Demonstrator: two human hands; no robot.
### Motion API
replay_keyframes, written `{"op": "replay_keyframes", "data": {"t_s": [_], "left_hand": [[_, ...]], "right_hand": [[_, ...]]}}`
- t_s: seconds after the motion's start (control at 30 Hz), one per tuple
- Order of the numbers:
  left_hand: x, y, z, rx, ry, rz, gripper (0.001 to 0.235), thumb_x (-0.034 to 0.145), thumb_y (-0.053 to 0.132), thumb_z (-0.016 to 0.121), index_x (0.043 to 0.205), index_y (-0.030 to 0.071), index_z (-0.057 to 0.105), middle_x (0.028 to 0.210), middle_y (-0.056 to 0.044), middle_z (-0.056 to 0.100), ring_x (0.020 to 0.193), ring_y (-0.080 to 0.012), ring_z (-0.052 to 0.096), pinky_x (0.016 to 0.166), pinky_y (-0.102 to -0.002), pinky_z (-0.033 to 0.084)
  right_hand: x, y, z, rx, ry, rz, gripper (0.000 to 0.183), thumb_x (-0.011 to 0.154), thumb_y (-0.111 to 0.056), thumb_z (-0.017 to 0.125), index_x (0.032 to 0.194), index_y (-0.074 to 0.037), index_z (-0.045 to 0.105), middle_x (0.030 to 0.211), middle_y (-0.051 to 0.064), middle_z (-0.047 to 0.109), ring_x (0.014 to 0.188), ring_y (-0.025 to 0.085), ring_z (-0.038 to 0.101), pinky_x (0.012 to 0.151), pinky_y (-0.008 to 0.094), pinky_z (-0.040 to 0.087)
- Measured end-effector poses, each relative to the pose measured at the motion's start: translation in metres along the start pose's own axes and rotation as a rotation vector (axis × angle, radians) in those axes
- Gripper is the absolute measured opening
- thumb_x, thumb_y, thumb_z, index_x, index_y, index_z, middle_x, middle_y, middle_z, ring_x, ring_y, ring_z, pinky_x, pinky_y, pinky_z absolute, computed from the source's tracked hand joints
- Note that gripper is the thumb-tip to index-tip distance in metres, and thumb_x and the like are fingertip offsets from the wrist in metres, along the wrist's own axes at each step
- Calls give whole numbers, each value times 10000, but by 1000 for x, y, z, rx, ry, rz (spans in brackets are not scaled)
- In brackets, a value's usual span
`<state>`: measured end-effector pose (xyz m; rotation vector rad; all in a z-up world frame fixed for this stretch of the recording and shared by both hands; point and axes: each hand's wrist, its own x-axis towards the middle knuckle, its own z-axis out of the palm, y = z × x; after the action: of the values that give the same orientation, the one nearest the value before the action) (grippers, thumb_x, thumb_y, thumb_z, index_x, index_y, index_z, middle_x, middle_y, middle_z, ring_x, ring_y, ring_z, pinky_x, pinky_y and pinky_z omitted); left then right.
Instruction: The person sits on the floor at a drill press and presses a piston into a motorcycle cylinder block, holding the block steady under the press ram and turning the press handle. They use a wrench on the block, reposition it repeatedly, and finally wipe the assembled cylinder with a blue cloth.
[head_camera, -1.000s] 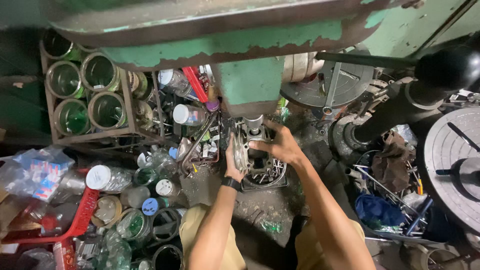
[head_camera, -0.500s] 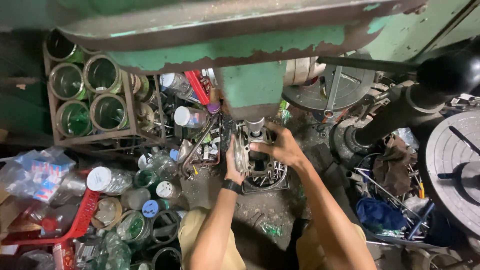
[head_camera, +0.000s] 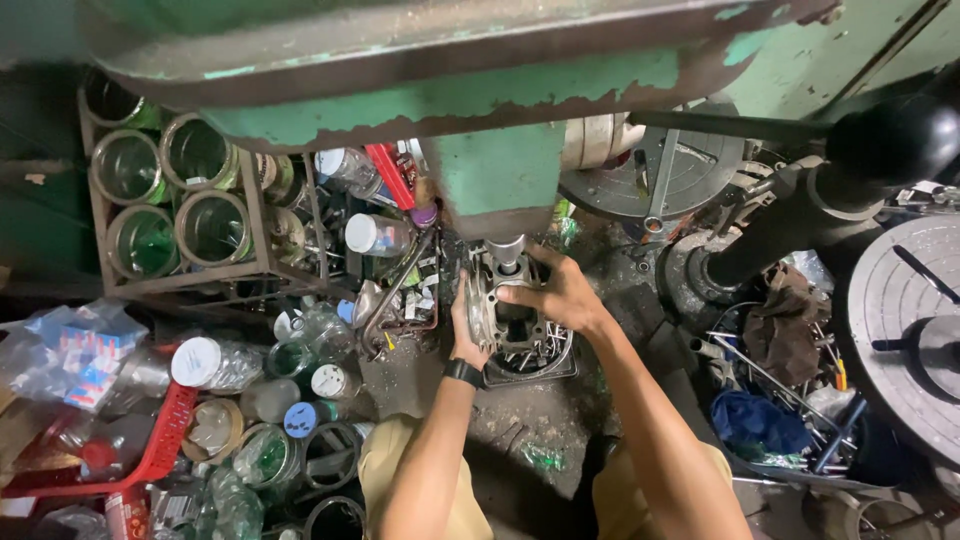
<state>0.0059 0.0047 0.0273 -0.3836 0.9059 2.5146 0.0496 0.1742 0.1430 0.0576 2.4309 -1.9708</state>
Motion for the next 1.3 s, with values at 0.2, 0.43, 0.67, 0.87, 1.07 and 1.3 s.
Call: {"op": "replay_keyframes", "data": {"t_s": [0.2,0.43,0.67,0.87,1.07,1.3], "left_hand": [[16,-11,-20,-12,-29,35,450,1022,475,508,1245,110,649,1107,-7,712,973,-126,683,867,-276,567],[14,-11,-26,14,-44,-12,499,1015,517,526,1241,92,659,1085,-51,719,938,-164,683,824,-316,562],[-2,-2,-9,-114,-80,-54,503,1017,506,532,1277,89,639,1165,-89,717,1015,-231,696,896,-383,576],[0,-2,-8,-19,-79,-105,563,999,551,499,1319,108,632,1197,-87,710,1016,-247,697,872,-414,577],[3,-8,-14,-57,-142,-70,549,1022,530,499,1355,110,615,1236,-85,699,1048,-235,689,894,-400,572],[3,-10,-13,-58,-104,-5,511,1049,477,470,1354,90,606,1231,-97,693,1079,-239,671,930,-410,565]], "right_hand": [[1,8,2,13,5,13,984,707,-342,903,1455,117,458,1421,241,607,1261,269,624,1057,372,505],[-2,-4,5,97,-13,19,831,733,-284,884,1394,85,542,1368,207,640,1176,244,668,982,371,574],[-5,-1,4,87,-5,-57,786,746,-255,892,1389,68,577,1301,158,702,1157,204,655,1020,343,526],[-2,9,-2,44,-7,-79,878,725,-298,907,1426,77,537,1342,203,681,1225,241,635,1078,362,482],[-1,16,-3,-24,8,-53,982,700,-345,926,1466,77,480,1420,243,607,1320,282,582,1125,397,429],[-4,-1,-2,104,-22,17,945,702,-292,902,1470,65,484,1384,226,663,1252,266,639,1085,386,486]]}}
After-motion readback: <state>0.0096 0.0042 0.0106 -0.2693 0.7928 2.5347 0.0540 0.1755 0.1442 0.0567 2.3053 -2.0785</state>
